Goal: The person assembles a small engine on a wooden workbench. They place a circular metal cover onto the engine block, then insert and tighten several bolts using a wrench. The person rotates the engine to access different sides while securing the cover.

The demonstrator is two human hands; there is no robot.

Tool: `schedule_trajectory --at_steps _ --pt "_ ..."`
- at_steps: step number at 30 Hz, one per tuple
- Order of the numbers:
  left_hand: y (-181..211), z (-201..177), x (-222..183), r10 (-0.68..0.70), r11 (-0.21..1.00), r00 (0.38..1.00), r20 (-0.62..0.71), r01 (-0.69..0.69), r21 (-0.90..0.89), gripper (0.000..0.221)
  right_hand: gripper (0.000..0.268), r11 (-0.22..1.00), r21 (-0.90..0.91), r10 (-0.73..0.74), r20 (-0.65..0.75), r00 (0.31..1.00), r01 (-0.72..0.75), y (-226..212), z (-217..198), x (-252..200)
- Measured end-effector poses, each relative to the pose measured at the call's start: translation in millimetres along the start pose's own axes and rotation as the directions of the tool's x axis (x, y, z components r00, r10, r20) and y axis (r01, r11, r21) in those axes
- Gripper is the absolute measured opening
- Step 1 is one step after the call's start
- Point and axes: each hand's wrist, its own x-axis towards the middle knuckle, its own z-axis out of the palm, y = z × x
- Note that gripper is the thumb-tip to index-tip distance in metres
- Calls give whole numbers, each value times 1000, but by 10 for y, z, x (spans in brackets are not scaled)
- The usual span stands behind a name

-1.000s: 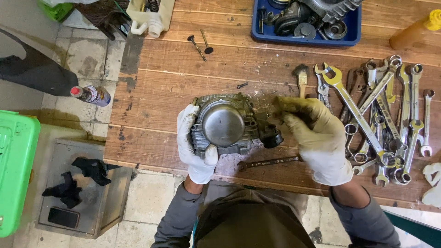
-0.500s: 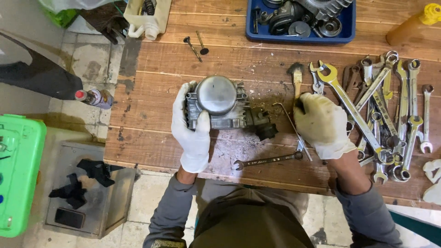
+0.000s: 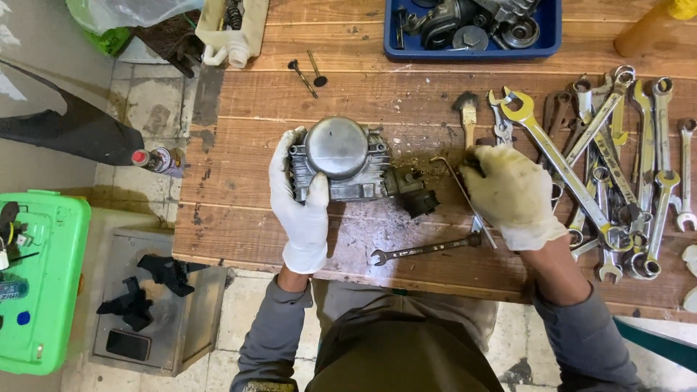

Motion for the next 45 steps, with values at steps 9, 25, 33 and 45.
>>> schedule_trajectory --at_steps 9,25,33,45 --pt "-19 -4 -8 -6 1000 999 46 6 5 70 29 988 147 65 -58 996 -56 -30 -412 -456" --pt "-39 -58 91 38 999 995 92 -36 -29 59 20 948 -165 304 222 926 -272 -95 -92 -666" --pt "-99 -110 344 51 986 966 255 -8 -168 61 12 948 -319 -117 -382 917 -13 18 136 -871" --pt "-208 -116 484 40 990 934 356 12 -142 70 19 820 -159 -570 -316 758 550 -77 102 -975"
